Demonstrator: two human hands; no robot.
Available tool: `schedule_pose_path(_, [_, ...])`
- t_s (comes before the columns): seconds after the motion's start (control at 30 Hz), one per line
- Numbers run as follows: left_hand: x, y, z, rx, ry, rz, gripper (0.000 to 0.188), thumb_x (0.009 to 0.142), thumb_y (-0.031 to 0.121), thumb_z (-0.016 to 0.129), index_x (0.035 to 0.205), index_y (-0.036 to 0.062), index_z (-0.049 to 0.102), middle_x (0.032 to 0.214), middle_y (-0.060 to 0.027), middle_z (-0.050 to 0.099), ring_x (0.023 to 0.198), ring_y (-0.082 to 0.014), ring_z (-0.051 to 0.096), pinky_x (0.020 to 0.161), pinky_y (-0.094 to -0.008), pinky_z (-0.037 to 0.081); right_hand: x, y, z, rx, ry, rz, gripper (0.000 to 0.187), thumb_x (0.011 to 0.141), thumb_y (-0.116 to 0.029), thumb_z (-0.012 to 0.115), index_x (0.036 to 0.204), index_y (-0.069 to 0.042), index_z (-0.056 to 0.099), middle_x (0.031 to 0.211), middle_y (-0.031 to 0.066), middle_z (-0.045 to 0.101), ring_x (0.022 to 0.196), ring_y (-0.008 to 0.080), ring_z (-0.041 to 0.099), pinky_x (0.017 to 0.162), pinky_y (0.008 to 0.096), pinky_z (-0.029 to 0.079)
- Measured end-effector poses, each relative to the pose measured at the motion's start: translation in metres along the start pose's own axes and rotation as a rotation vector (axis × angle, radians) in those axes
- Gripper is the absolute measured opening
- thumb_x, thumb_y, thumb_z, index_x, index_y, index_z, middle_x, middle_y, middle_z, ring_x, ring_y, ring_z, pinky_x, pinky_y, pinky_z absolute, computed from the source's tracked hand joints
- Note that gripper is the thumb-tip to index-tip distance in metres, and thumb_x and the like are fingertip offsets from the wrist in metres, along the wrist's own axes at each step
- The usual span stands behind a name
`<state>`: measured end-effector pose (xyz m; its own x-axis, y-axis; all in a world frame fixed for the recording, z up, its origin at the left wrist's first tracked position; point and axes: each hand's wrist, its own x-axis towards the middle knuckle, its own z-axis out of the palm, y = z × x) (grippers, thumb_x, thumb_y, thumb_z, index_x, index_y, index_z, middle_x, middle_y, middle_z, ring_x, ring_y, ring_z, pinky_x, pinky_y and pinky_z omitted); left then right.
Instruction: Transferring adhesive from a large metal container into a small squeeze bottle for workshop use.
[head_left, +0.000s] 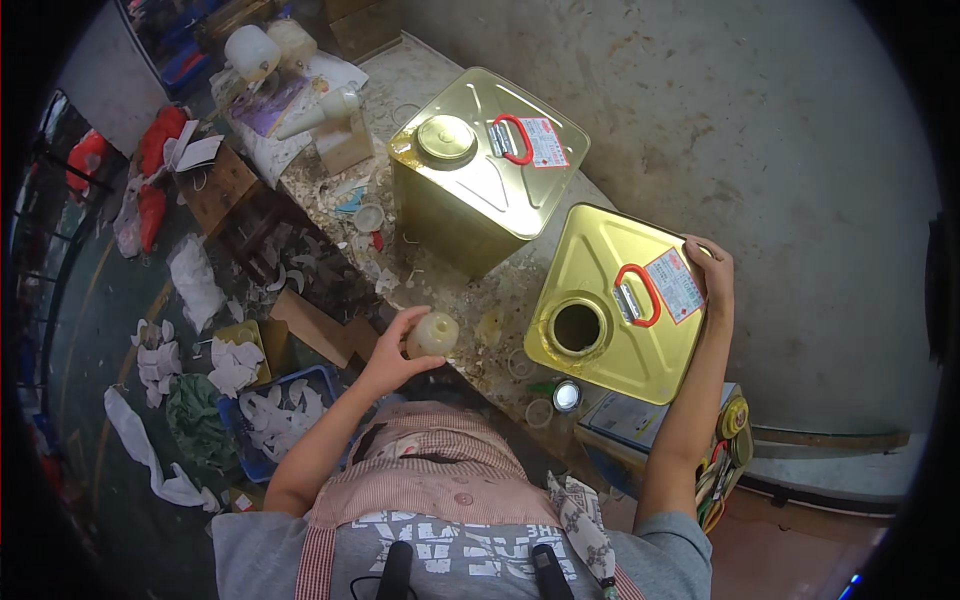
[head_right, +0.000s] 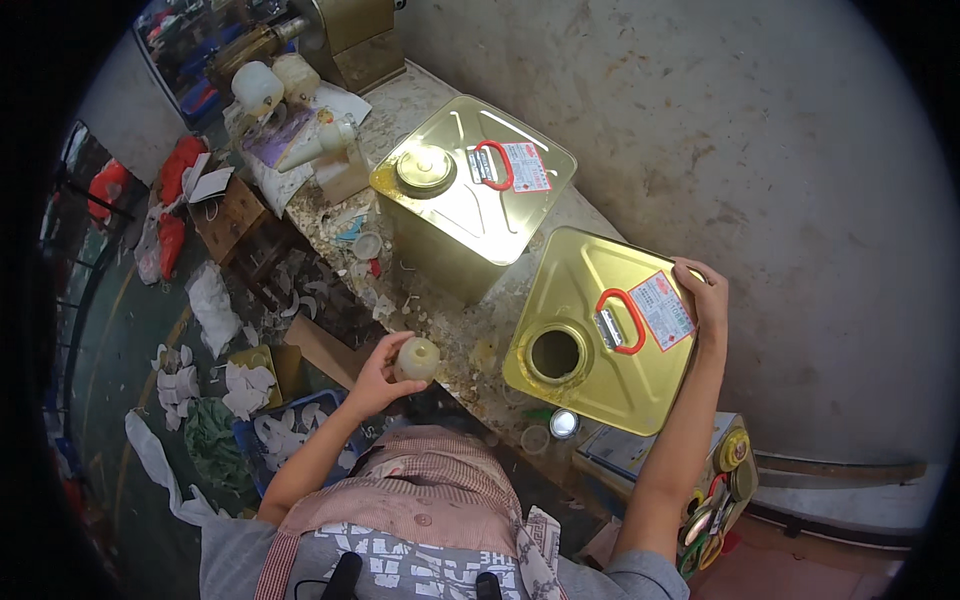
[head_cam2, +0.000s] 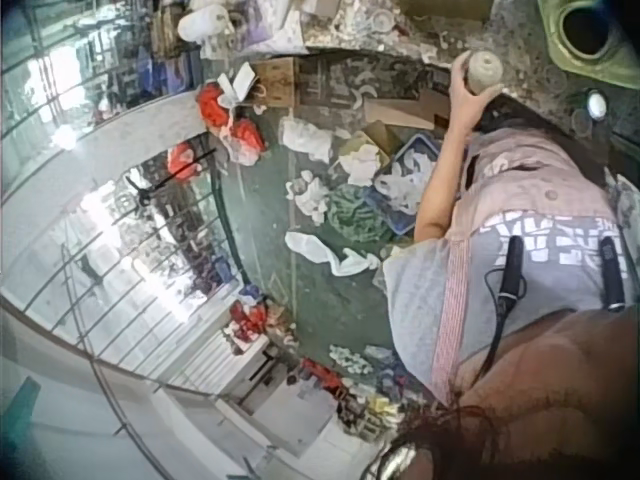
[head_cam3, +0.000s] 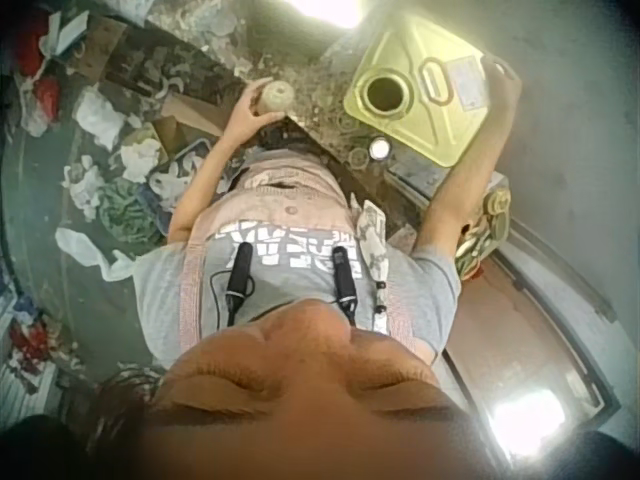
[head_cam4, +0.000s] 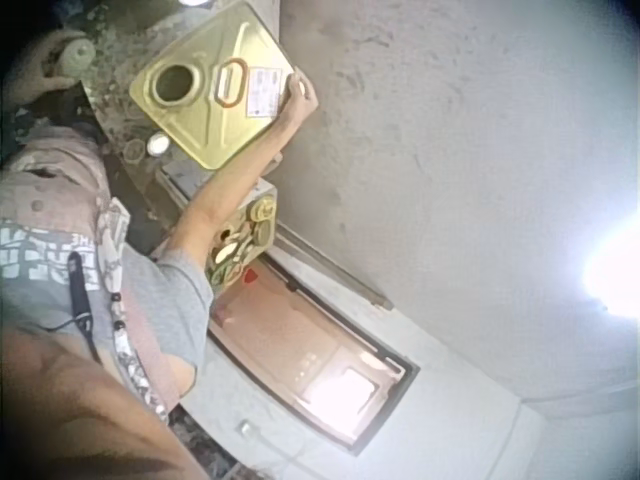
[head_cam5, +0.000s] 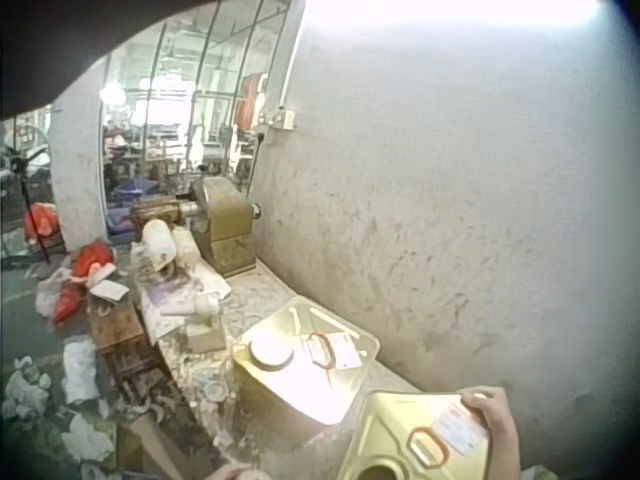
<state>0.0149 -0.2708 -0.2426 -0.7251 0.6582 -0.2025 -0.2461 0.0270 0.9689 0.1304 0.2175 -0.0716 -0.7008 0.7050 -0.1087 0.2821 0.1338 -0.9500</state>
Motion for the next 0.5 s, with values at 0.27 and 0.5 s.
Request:
schedule_pose_path(0.27, [-0.024, -0.030, 0.000, 0.102, -0.134, 0.048, 0.065, 0.068, 0.015, 0.085, 0.124, 0.0070, 0.054, 0.124, -0.0096, 0.055, 0.116, -0.0239, 0.054, 0.101, -0.0343, 0.042, -0.063, -0.028, 0.038, -0.117, 0.032, -0.140, 0.024, 0.083, -0.012, 0.072, 0.101, 0.004, 0.072, 0.089, 0.0071, 0.070, 0.077, 0.0114, 0.063, 0.072, 0.0229, 0.050])
schedule_pose_path(0.5, [-0.028, -0.054, 0.006, 0.360, -0.134, 0.151, 0.066, 0.066, 0.017, 0.085, 0.123, 0.0076, 0.054, 0.124, -0.0127, 0.052, 0.118, -0.0318, 0.052, 0.102, -0.0383, 0.041, -0.108, -0.040, 0.062, -0.139, 0.068, -0.166, 0.023, 0.083, -0.012, 0.072, 0.100, 0.003, 0.073, 0.090, 0.0069, 0.070, 0.079, 0.0108, 0.063, 0.073, 0.0232, 0.049])
